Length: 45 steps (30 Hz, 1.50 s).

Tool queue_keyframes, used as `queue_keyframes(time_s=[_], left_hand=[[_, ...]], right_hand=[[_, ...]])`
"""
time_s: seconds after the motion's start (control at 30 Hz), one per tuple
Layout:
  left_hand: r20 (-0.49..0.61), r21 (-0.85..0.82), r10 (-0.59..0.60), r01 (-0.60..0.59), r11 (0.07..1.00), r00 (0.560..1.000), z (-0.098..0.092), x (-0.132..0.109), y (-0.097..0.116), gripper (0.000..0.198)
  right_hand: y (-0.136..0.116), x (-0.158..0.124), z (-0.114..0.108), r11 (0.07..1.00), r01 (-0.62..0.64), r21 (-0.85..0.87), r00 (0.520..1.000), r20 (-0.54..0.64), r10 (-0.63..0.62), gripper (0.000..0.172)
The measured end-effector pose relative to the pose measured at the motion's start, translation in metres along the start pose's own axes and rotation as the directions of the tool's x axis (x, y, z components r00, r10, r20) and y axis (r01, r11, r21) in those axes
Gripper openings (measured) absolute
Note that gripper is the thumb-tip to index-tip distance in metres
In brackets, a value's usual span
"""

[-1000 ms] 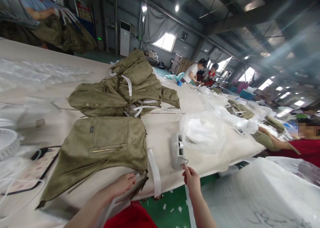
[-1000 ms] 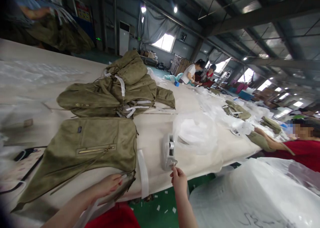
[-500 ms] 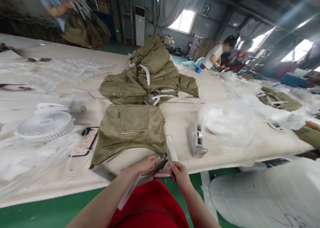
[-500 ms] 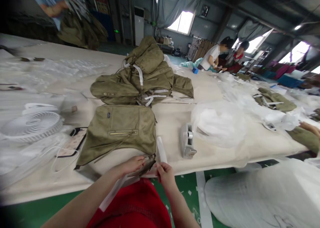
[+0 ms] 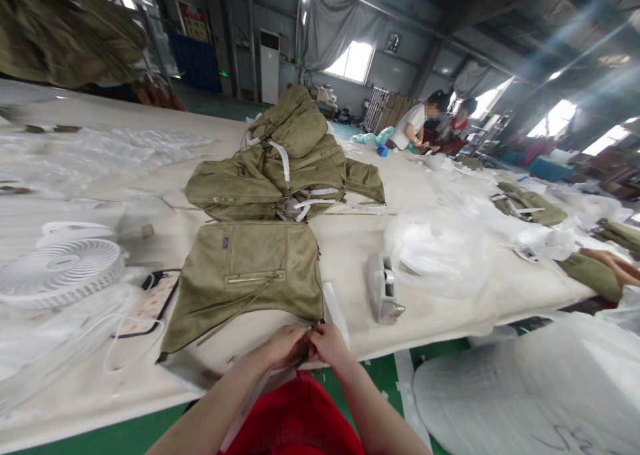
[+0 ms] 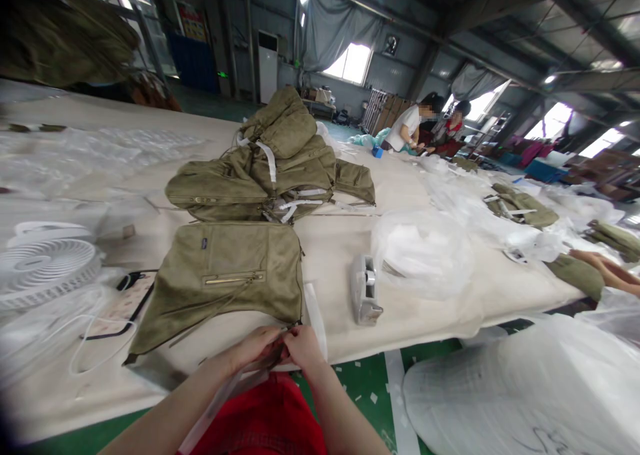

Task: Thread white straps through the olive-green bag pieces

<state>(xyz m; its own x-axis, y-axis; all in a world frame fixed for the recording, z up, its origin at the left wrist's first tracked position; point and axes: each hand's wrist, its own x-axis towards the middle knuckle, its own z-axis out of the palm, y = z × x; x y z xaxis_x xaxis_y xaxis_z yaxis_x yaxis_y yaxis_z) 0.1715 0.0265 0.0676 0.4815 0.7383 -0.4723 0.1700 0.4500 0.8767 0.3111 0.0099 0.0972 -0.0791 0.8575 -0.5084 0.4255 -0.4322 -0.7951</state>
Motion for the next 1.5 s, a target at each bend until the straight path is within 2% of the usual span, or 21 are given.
queue_keyframes(time_s=[0.13,0.2,0.37,0.5,0.57,0.63,0.7,0.77,0.87,0.93,1.0,1.1,1.23,1.3,1.37,1.5], left_hand=[[-0.063,-0.103,-0.079,0.072,0.992,0.995,-0.003,-0.001,0.003,0.033],[-0.041,-0.152,-0.137,0.129,0.98,0.99,-0.005,-0.003,0.004,0.034],[0.174,-0.272,-0.294,0.333,0.903,0.94,-0.007,-0.009,0.008,0.031],[0.402,-0.442,-0.272,0.445,0.779,0.875,-0.01,-0.014,0.009,0.022],[0.471,-0.519,-0.234,0.481,0.706,0.851,-0.01,-0.018,0.008,0.02],[0.452,-0.537,-0.234,0.472,0.699,0.861,-0.008,-0.02,0.006,0.019],[0.338,-0.528,-0.257,0.409,0.745,0.905,-0.003,-0.023,0.003,0.023],[0.178,-0.475,-0.266,0.32,0.82,0.947,0.002,-0.025,0.002,0.032],[-0.035,-0.308,-0.185,0.166,0.937,0.982,0.007,-0.029,0.004,0.049],[-0.175,-0.072,-0.081,0.069,0.995,0.981,0.007,-0.033,0.008,0.052],[-0.281,0.242,0.056,0.014,0.97,0.958,0.005,-0.036,0.015,0.048],[-0.29,0.559,0.215,-0.018,0.829,0.933,0.005,-0.041,0.026,0.039],[-0.239,0.795,0.283,0.019,0.606,0.929,0.016,-0.05,0.032,0.033],[-0.207,0.854,0.283,0.032,0.519,0.936,0.024,-0.055,0.032,0.034],[-0.184,0.877,0.262,0.038,0.479,0.947,0.032,-0.06,0.032,0.036],[-0.175,0.88,0.207,0.059,0.472,0.963,0.039,-0.064,0.032,0.035]], right_hand=[[-0.001,-0.003,-0.003,0.999,0.003,0.039,0.997,0.074,-0.006,0.028],[0.005,-0.005,-0.003,0.997,0.028,0.077,0.991,0.126,-0.037,0.029],[0.015,-0.006,0.001,0.995,0.001,0.097,0.99,0.139,-0.014,0.027],[0.013,-0.002,0.006,0.994,0.002,0.106,0.992,0.122,-0.016,0.02],[0.011,-0.001,0.008,0.998,0.005,0.065,0.995,0.096,-0.011,0.018],[0.01,0.0,0.009,1.0,-0.006,0.018,0.998,0.057,0.005,0.021],[0.01,0.0,0.009,1.0,-0.005,-0.011,1.0,0.016,0.005,0.026],[0.01,0.0,0.007,0.999,0.029,-0.041,1.0,-0.002,-0.029,0.03],[0.009,-0.003,0.0,0.995,0.069,-0.075,0.997,0.026,-0.067,0.03],[0.008,-0.006,-0.006,0.993,0.08,-0.085,0.996,0.055,-0.076,0.03],[0.007,-0.009,-0.011,0.992,0.098,-0.081,0.994,0.05,-0.094,0.028],[0.005,-0.012,-0.015,0.998,0.049,0.05,0.998,0.039,-0.051,0.026],[-0.003,-0.011,-0.014,0.97,-0.063,0.233,0.997,0.066,0.049,0.04],[-0.008,-0.011,-0.013,0.978,-0.053,0.202,0.998,0.051,0.044,0.052],[-0.013,-0.012,-0.013,0.995,-0.019,0.097,1.0,0.018,0.017,0.058],[-0.016,-0.014,-0.012,0.988,0.07,-0.141,0.996,-0.042,-0.076,0.043]])
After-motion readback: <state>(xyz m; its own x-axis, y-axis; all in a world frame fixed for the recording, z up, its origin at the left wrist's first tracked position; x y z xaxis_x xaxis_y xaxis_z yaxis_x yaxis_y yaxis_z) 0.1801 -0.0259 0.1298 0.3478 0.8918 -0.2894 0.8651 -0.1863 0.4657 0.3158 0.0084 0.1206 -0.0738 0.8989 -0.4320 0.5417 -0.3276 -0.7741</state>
